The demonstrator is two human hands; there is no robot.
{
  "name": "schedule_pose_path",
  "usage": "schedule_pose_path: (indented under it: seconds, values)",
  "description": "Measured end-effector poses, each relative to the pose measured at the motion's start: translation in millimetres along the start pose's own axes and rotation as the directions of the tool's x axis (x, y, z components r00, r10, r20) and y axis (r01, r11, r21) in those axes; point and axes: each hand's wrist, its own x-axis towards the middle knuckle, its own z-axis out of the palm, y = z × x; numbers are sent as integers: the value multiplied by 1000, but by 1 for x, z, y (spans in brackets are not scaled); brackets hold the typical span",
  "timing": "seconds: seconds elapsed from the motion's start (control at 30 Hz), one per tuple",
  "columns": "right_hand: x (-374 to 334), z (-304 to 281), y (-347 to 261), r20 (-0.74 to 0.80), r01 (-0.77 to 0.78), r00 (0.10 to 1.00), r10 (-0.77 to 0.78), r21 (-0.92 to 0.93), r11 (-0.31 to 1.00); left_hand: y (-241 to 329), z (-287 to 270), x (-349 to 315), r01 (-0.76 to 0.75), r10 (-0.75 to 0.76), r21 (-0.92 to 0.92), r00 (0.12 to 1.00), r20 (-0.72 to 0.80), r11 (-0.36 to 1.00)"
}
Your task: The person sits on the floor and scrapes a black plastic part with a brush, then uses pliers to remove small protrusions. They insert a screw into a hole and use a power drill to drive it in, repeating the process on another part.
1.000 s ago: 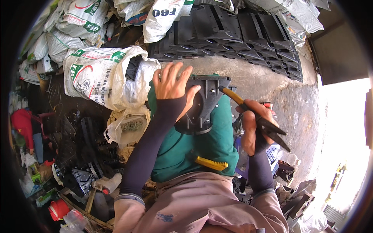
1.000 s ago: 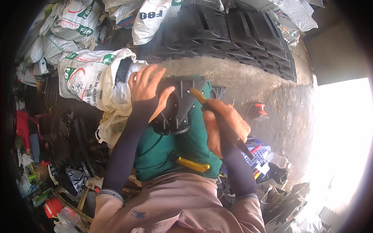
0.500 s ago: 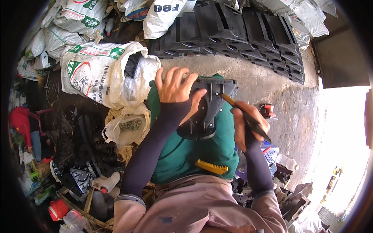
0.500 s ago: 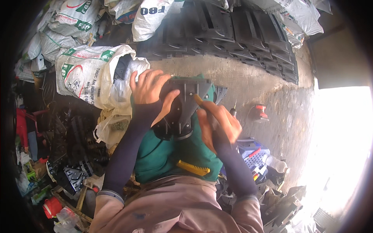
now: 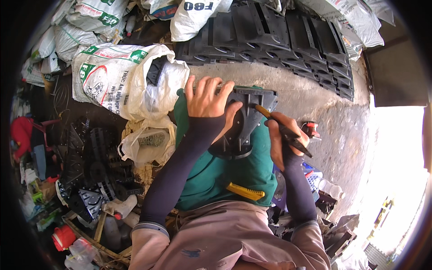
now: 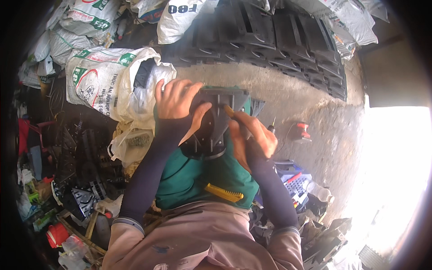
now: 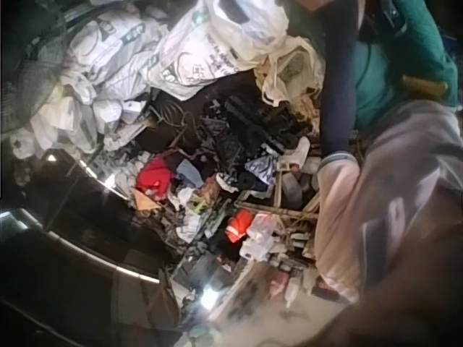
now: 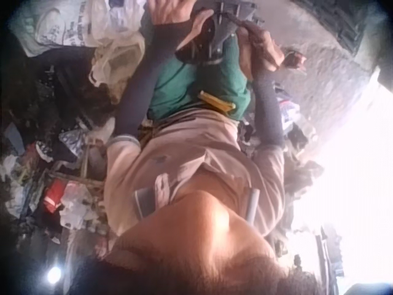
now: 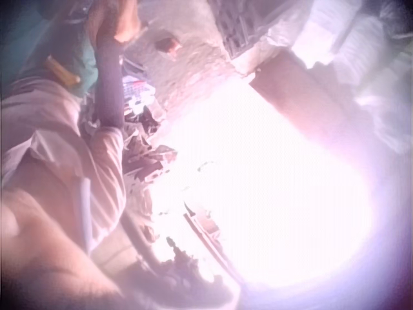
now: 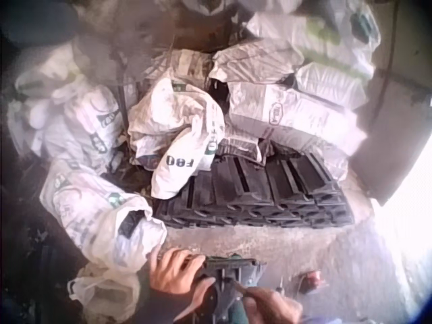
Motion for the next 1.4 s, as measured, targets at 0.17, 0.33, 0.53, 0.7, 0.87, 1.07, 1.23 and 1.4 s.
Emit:
schedule_pose_path:
  seconds: [0.17,0.33,0.53,0.7,0.87,1.07,1.23,1.4]
  values:
    - [-15,-1,7,-151,85,987,-63,150,985,-16,-6,-18,-37,4,-135,972,-234,990]
    - [-13,-1,22,23,-157,986,163,-152,976,-95,-3,-97,412,-485,-264,800,-352,872]
    - [-15,-1,20,26,-373,928,373,105,922,-195,1,-240,911,-918,-126,397,2,393]
    - [-9,-2,8,103,-391,913,395,-58,919,-259,44,-312,844,-836,130,474,276,521]
    - [0,2,5,63,-390,917,395,-75,918,-328,133,-332,673,-817,508,266,511,537]
    - [1,8,6,-26,-448,892,451,87,890,-322,186,-358,720,-791,334,510,338,608]
    - [3,10,9,-14,-423,903,429,135,896,-320,170,-361,685,-751,307,599,280,661]
    - [5,11,6,3,-394,918,396,114,912,-303,129,-332,691,-779,359,572,258,627]
